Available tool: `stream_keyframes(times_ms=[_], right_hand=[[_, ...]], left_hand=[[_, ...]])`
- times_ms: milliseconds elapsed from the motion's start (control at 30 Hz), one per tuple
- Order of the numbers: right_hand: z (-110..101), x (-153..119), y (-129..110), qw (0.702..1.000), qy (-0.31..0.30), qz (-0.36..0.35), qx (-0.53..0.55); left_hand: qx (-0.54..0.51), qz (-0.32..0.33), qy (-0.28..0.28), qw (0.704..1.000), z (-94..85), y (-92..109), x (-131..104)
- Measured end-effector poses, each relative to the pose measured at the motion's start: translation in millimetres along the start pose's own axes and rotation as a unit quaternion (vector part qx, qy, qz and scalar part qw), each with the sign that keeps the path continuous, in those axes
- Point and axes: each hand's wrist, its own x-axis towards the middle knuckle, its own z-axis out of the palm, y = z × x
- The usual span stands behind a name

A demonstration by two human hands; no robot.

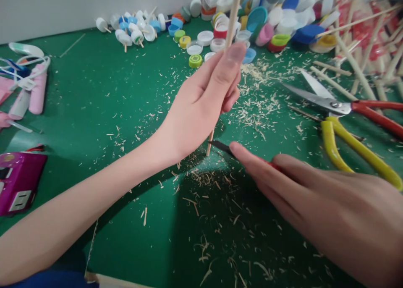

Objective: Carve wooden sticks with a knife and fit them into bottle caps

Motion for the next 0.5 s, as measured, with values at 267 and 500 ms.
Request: stream_keyframes(times_ms=[267,500], right_hand=[[-0.1,6.4,-2.2,0.999,-0.008,-0.018,0.035],[-1.6,8.4,-1.8,1.0,0.013,-0.026,0.01]], left_hand=[[0.043,0.01,0.006,0.999,1.0,2.9,-3.5],[0.019,0.014,-0.006,1.0,-1.1,3.9,-4.7]])
